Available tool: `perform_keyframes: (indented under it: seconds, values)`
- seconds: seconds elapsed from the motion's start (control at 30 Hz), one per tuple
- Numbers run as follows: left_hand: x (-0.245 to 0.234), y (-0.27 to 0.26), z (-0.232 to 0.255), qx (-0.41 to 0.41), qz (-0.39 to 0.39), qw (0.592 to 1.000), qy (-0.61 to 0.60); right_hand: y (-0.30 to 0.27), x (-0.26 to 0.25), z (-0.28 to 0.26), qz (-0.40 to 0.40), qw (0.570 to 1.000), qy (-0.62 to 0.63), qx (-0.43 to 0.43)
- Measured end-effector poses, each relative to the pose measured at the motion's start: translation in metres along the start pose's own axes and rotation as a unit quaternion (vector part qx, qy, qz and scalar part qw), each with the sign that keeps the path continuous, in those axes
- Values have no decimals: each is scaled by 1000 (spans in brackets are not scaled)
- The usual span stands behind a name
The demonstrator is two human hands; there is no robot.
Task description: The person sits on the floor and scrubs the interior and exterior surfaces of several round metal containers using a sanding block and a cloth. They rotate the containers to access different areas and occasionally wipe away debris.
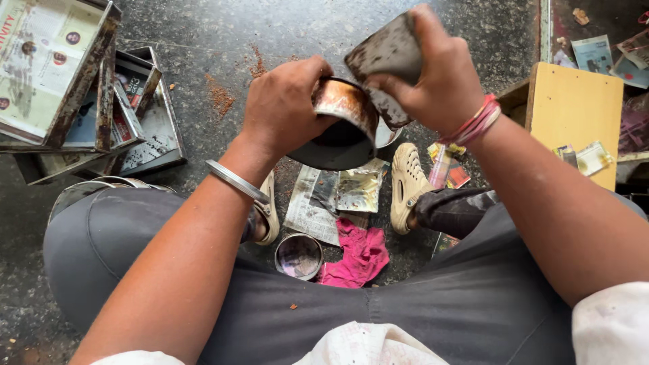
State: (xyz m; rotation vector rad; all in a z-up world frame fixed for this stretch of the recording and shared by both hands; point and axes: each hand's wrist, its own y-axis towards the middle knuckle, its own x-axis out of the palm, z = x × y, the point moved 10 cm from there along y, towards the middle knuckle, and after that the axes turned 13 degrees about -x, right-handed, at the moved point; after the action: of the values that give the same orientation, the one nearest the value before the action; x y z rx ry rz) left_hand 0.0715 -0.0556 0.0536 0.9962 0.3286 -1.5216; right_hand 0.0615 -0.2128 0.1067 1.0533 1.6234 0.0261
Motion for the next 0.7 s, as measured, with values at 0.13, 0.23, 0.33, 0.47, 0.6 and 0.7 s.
perform_keyframes:
  seconds: [0.13, 0.23, 0.33, 0.47, 0.6, 0.7]
  values:
    - [4, 5, 3, 0, -7, 1000, 26, 2, -4, -19, 19, 998, 45, -36]
    - [9, 1, 2, -2, -8, 1000, 22, -10, 6, -22, -18, 998, 52, -34]
    - [10, 3, -9, -56, -1, 998, 13, -16, 1, 13, -53, 996, -63, 40]
    - [-7, 15, -30, -125, 52, 990, -40, -9, -20, 23, -3, 999, -40, -2]
    - [-40, 7, -34, -56, 178, 981, -61, -22, -37, 58, 109, 951, 235, 166]
    - [-51, -2, -26, 7, 231, 973, 2, -34, -55, 76, 257, 894, 301, 211]
